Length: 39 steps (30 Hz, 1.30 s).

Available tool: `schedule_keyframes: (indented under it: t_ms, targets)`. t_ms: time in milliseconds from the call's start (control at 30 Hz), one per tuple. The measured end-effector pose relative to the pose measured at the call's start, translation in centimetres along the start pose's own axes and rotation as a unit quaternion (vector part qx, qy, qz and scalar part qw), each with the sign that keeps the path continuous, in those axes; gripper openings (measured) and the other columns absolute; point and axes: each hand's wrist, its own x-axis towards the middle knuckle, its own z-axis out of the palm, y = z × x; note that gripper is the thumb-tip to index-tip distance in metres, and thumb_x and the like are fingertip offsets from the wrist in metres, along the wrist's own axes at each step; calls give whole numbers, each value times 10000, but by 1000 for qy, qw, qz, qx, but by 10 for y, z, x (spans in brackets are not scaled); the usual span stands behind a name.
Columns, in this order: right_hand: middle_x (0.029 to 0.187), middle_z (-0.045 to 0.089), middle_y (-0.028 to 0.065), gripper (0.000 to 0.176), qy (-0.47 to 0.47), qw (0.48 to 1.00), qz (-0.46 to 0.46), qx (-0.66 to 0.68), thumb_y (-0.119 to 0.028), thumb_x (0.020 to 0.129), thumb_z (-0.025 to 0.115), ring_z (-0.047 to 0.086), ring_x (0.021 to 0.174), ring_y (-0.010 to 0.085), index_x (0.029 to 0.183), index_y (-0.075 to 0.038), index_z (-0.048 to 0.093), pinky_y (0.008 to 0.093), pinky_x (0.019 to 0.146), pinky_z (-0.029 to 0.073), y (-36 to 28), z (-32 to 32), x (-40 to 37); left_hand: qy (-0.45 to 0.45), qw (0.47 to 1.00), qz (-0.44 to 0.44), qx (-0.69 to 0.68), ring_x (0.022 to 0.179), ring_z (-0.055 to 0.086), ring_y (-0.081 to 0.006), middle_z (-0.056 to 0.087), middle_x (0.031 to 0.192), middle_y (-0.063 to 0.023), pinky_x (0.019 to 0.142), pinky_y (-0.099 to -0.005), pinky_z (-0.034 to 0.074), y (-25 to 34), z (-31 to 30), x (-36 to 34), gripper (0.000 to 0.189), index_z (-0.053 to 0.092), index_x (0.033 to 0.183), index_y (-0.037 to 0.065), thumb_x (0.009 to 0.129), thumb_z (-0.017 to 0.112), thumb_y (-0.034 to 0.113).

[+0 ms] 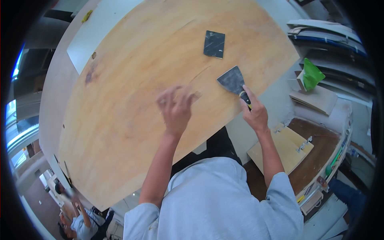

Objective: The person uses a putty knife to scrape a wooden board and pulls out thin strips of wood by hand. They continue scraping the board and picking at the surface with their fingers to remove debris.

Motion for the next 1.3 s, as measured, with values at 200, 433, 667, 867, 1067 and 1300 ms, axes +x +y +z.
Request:
schedule_keyframes:
  t_ms: [200, 433, 667, 867, 1067, 1300]
  targets:
    - [1280, 767, 194, 571, -18, 999, -2, 44, -125, 981, 760, 761, 1101, 399, 1533, -147, 617, 444, 906, 613, 43, -34, 26, -101, 993, 37, 54, 1120, 652, -267, 739, 1131, -8, 1059, -445, 417, 22, 73, 69, 260, 813, 1181, 208, 923, 833, 183]
    - [1236, 780, 182, 559, -24, 996, -5, 82, -106, 969, 781, 773, 1071, 372, 1509, -135, 639, 427, 885, 616, 77, -48, 41, -161, 980, 92, 71, 1069, 661, -233, 749, 1043, 15, 1073, -464, 434, 6, 90, 83, 214, 798, 1079, 189, 877, 826, 122]
    - [1185, 796, 156, 543, -23, 994, -13, 110, -125, 963, 799, 784, 1010, 350, 1489, -139, 663, 415, 840, 620, 88, -50, 53, -224, 943, 180, 167, 1113, 660, -248, 696, 1053, -56, 1131, -515, 411, 16, 91, 98, 177, 693, 1058, 96, 891, 698, 38]
    - [1066, 790, 128, 586, -81, 986, -129, 73, -129, 929, 809, 762, 892, 349, 1497, -172, 672, 423, 765, 609, 86, -56, 64, -230, 948, 161, 147, 1160, 647, -265, 661, 1072, -81, 1178, -538, 367, 11, 98, 98, 213, 654, 1107, 86, 898, 665, 46]
    - [1049, 790, 122, 594, -200, 970, -134, 14, -163, 949, 784, 755, 881, 358, 1526, -214, 654, 431, 720, 591, 31, -21, 76, -132, 971, 114, 162, 1064, 674, -291, 693, 1028, -92, 1041, -498, 433, -9, 99, 119, 154, 687, 1043, 101, 907, 643, 44]
    - [1089, 785, 124, 557, -199, 968, -146, 38, -194, 962, 761, 755, 923, 374, 1509, -228, 662, 456, 767, 610, -3, 9, 95, 89, 990, -109, 23, 960, 655, -376, 690, 1022, -169, 880, -469, 519, 9, -48, 164, 47, 654, 1046, 8, 1033, 686, 39]
